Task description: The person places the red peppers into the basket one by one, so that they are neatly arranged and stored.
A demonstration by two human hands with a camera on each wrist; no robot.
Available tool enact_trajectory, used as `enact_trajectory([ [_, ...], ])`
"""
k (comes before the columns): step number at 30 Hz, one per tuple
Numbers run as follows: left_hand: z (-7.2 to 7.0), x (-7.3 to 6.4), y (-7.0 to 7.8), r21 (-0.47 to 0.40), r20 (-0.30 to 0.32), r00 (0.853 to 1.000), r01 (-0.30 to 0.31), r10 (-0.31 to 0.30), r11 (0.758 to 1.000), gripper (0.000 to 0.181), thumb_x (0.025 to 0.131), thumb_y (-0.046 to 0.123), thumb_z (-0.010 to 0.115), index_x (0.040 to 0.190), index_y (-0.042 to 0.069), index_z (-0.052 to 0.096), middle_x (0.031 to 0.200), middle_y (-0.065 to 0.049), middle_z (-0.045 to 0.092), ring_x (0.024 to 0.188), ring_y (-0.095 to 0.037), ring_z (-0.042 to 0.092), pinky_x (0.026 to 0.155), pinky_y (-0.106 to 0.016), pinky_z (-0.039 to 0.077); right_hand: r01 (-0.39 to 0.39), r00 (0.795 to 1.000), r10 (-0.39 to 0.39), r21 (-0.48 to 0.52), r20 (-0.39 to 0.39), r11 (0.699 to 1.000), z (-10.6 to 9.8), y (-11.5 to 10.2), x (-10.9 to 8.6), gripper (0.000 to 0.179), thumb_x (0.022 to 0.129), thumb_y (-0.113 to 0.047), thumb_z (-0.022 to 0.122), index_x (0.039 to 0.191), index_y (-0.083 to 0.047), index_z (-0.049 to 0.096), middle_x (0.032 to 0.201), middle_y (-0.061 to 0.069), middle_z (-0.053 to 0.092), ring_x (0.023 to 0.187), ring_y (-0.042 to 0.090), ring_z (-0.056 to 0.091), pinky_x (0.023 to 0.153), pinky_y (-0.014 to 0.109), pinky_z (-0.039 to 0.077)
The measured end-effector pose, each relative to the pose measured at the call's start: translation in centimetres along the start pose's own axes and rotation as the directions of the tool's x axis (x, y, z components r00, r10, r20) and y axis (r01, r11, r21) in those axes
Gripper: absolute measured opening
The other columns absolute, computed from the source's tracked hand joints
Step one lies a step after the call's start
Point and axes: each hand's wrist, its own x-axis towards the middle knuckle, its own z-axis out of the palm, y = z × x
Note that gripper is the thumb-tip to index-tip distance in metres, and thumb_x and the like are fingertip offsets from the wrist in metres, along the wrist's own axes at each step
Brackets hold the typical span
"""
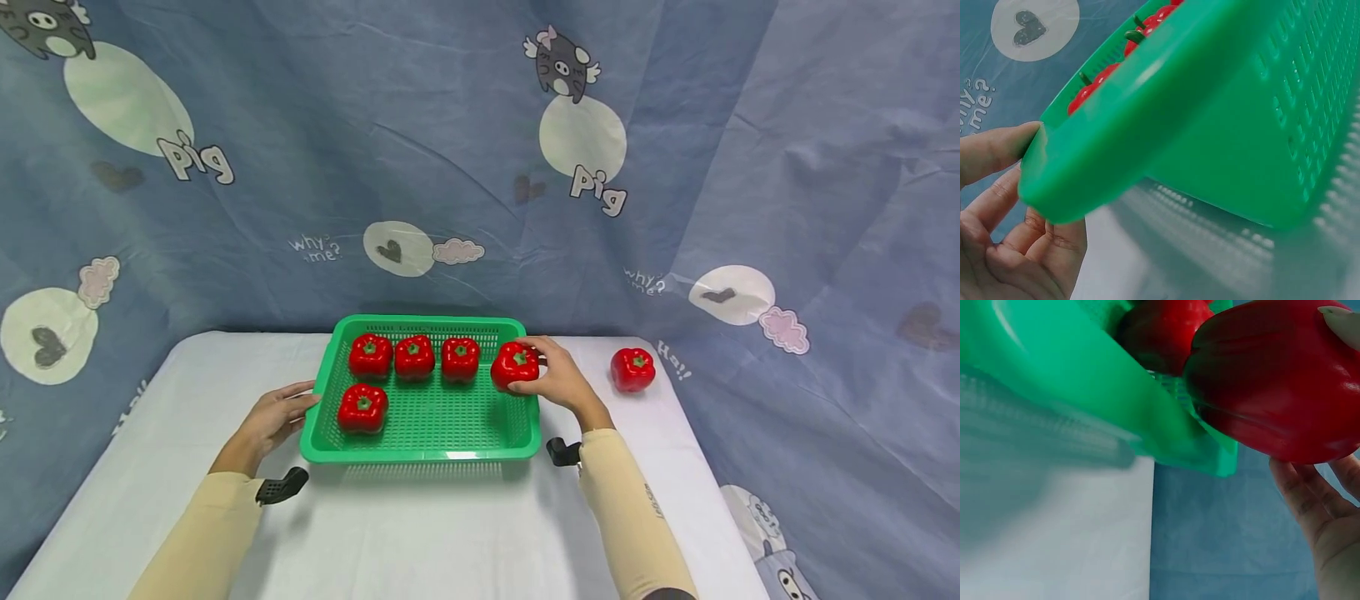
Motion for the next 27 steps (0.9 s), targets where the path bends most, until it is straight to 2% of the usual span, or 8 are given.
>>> enact_trajectory([
  [8,0.0,-0.1,-0.2,0.004,0.001,1.000,-0.003,0.003,1.000,0.060,0.084,0.019,0.065,0.136,0.003,0.039,0.093,0.007,0.064,0.081,-0.004,0.063,0.074,-0.022,0.052,-0.007,0.999,0.008,-0.029,0.031,1.000,1.3,-0.3,1.1,0.071,0.066,-0.022,0.081,0.127,-0.010,0.048,0.123,0.009,0.050,0.112,0.030,0.048,0.087,0.045,0.047],
  [14,0.0,-0.2,-0.3,-0.007,-0.005,1.000,-0.012,0.012,1.000,0.061,0.083,0.019,0.066,0.135,0.002,0.039,0.095,0.008,0.064,0.081,-0.003,0.063,0.075,-0.023,0.052,-0.021,0.998,0.026,-0.082,0.057,0.996,1.7,-0.9,1.8,0.070,0.064,-0.024,0.081,0.126,-0.011,0.050,0.120,0.008,0.052,0.111,0.029,0.049,0.084,0.043,0.049],
  [19,0.1,0.0,-0.3,-0.019,-0.004,1.000,-0.004,0.004,1.000,0.059,0.084,0.018,0.065,0.135,0.004,0.040,0.093,0.009,0.064,0.081,-0.003,0.063,0.076,-0.023,0.052,-0.030,0.996,0.038,-0.089,0.081,0.996,1.9,-1.5,2.3,0.071,0.064,-0.024,0.081,0.126,-0.011,0.050,0.120,0.009,0.052,0.110,0.029,0.048,0.080,0.041,0.050],
  [27,0.2,-0.2,-0.2,-0.026,-0.012,1.000,0.004,-0.004,1.000,0.057,0.083,0.018,0.065,0.134,0.004,0.042,0.096,0.007,0.063,0.082,-0.004,0.063,0.079,-0.026,0.051,0.012,0.991,0.002,-0.104,0.135,0.995,2.7,-2.0,3.2,0.068,0.067,-0.021,0.078,0.127,-0.008,0.049,0.119,0.011,0.053,0.108,0.028,0.049,0.082,0.040,0.050],
])
